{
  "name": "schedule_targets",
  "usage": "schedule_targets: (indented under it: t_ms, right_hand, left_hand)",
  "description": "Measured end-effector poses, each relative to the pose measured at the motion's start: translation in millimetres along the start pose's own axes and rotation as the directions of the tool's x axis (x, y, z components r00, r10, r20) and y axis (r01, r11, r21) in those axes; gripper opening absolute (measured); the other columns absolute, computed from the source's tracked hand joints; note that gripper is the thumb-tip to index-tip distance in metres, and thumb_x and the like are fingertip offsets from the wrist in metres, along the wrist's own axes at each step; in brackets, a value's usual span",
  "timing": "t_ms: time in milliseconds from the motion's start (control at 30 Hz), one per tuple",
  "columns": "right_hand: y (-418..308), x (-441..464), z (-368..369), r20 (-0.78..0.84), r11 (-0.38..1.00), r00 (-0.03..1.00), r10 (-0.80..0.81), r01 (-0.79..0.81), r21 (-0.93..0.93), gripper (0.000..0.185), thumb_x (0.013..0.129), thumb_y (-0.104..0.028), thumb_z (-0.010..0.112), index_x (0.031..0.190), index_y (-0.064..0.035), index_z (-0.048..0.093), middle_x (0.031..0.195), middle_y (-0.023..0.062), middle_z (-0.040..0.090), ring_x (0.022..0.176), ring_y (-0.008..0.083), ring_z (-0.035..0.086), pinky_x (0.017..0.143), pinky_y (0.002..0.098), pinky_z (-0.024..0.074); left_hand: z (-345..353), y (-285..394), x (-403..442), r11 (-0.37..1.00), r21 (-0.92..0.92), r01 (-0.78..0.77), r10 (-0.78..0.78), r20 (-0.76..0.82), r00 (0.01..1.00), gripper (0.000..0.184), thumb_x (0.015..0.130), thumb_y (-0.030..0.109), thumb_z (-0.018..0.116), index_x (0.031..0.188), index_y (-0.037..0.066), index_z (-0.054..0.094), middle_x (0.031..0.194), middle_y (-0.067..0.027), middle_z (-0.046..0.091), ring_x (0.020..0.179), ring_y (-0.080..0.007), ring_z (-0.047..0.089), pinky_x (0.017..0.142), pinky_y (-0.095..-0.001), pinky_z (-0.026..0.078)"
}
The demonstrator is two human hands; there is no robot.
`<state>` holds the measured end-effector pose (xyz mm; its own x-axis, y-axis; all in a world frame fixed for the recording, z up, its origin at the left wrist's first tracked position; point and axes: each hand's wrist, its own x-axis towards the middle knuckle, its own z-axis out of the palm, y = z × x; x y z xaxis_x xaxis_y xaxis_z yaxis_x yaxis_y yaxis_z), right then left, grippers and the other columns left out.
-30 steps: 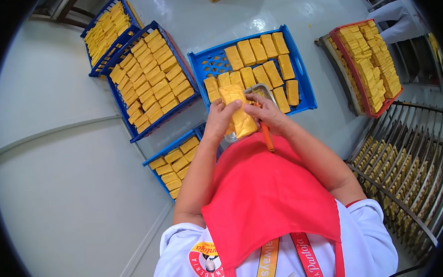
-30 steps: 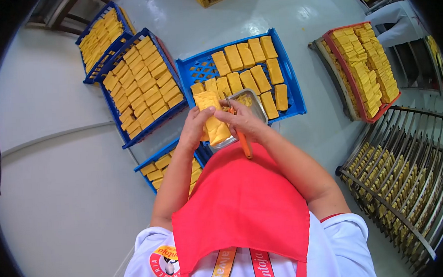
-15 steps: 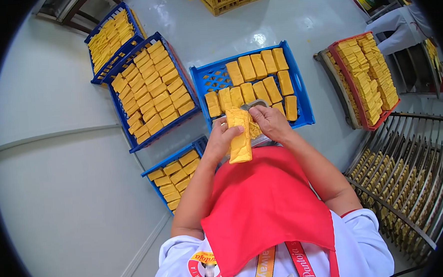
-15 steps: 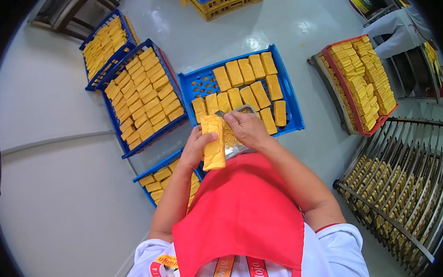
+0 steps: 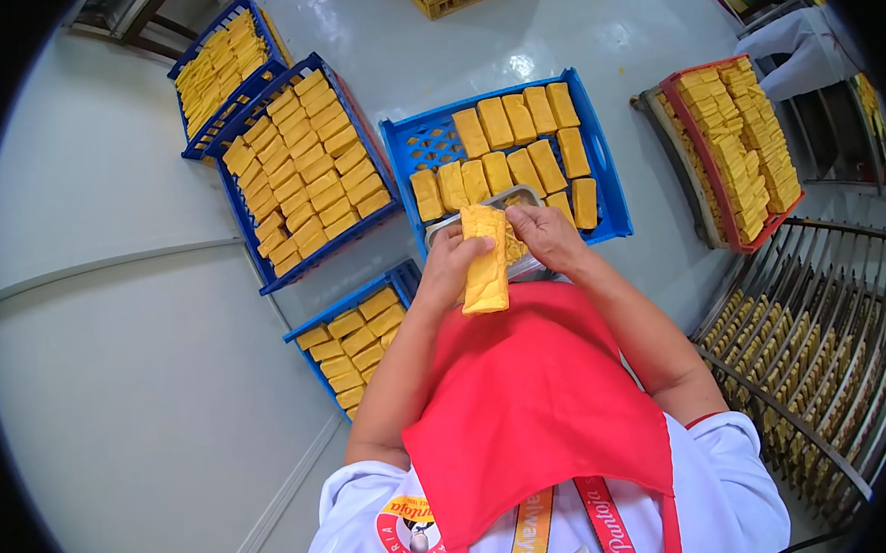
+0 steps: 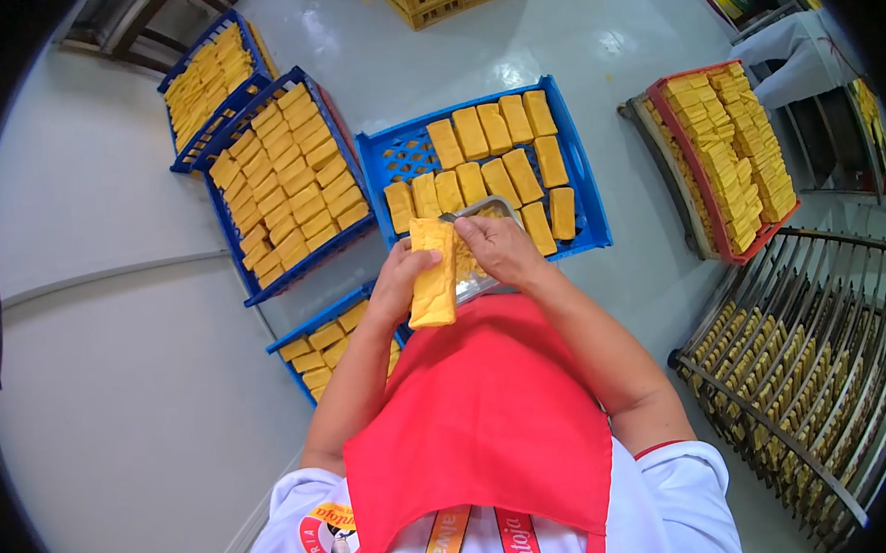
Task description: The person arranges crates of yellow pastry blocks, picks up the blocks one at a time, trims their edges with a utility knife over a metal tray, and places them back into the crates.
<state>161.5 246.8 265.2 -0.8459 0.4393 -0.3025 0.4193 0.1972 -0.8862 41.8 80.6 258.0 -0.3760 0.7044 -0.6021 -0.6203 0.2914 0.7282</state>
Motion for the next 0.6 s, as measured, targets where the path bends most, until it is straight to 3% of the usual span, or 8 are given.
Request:
schedule_targets:
  t_ms: [200, 300, 467, 533, 600]
  right_hand:
    - [-3.5, -8.3, -2.6, 0.048, 0.999, 0.999, 0.005, -0.002, -0.051, 0.052, 0.101, -0.047, 0.047, 0.095, 0.0002, 0.069, 0.084, 0.0225, 0.068, 0.083, 0.0387, 0.067, 0.072, 0.0446, 0.0505]
    - [-17.6, -20.6, 7.1, 0.093, 0.993, 0.996, 0.005, 0.006, -0.121, 0.051, 0.100, -0.047, 0.045, 0.097, -0.0024, 0.070, 0.087, 0.0230, 0.069, 0.086, 0.0409, 0.066, 0.073, 0.0464, 0.0509]
    - [-19.9, -16.6, 9.8, 0.150, 0.972, 0.987, 0.061, -0.024, -0.234, 0.052, 0.100, -0.049, 0.042, 0.100, -0.0053, 0.071, 0.090, 0.0240, 0.069, 0.089, 0.0441, 0.065, 0.076, 0.0498, 0.0508]
    - [-9.8, -7.9, 8.6, -0.040, 0.971, 0.997, -0.072, 0.061, -0.232, 0.054, 0.101, -0.051, 0.042, 0.093, -0.0046, 0.069, 0.077, 0.0208, 0.066, 0.078, 0.0408, 0.064, 0.066, 0.0462, 0.0479]
    - [-11.2, -2.4, 0.4, -0.009, 0.961, 1.000, -0.010, 0.007, -0.278, 0.053, 0.101, -0.050, 0.041, 0.099, -0.0057, 0.070, 0.084, 0.0222, 0.067, 0.084, 0.0424, 0.064, 0.073, 0.0494, 0.0490]
  left_hand:
    - [5.8, 7.7, -1.7, 0.999, -0.008, -0.053, 0.053, 0.001, 0.999, 0.044, 0.078, 0.023, 0.070, 0.107, -0.009, 0.059, 0.093, -0.0136, 0.068, 0.076, -0.0179, 0.066, 0.071, -0.0307, 0.055]
    - [-3.4, 10.5, 2.9, 0.998, -0.034, -0.047, 0.042, -0.120, 0.992, 0.034, 0.081, 0.028, 0.066, 0.091, -0.005, 0.067, 0.081, -0.0089, 0.068, 0.069, -0.0157, 0.064, 0.063, -0.0295, 0.051]
    - [-13.6, 12.7, 7.0, 0.998, 0.013, 0.065, -0.063, -0.107, 0.992, 0.032, 0.082, 0.027, 0.065, 0.097, -0.002, 0.063, 0.081, -0.0070, 0.065, 0.066, -0.0178, 0.064, 0.062, -0.0310, 0.052]
    - [-6.8, 12.7, 5.6, 0.999, 0.007, 0.051, -0.050, -0.088, 0.995, 0.034, 0.082, 0.027, 0.065, 0.100, -0.003, 0.063, 0.084, -0.0077, 0.066, 0.069, -0.0180, 0.065, 0.064, -0.0311, 0.053]
    - [-5.6, 10.0, 6.9, 0.999, 0.000, 0.035, -0.035, -0.071, 0.997, 0.036, 0.082, 0.026, 0.066, 0.102, -0.004, 0.063, 0.087, -0.0083, 0.067, 0.072, -0.0182, 0.066, 0.066, -0.0311, 0.054]
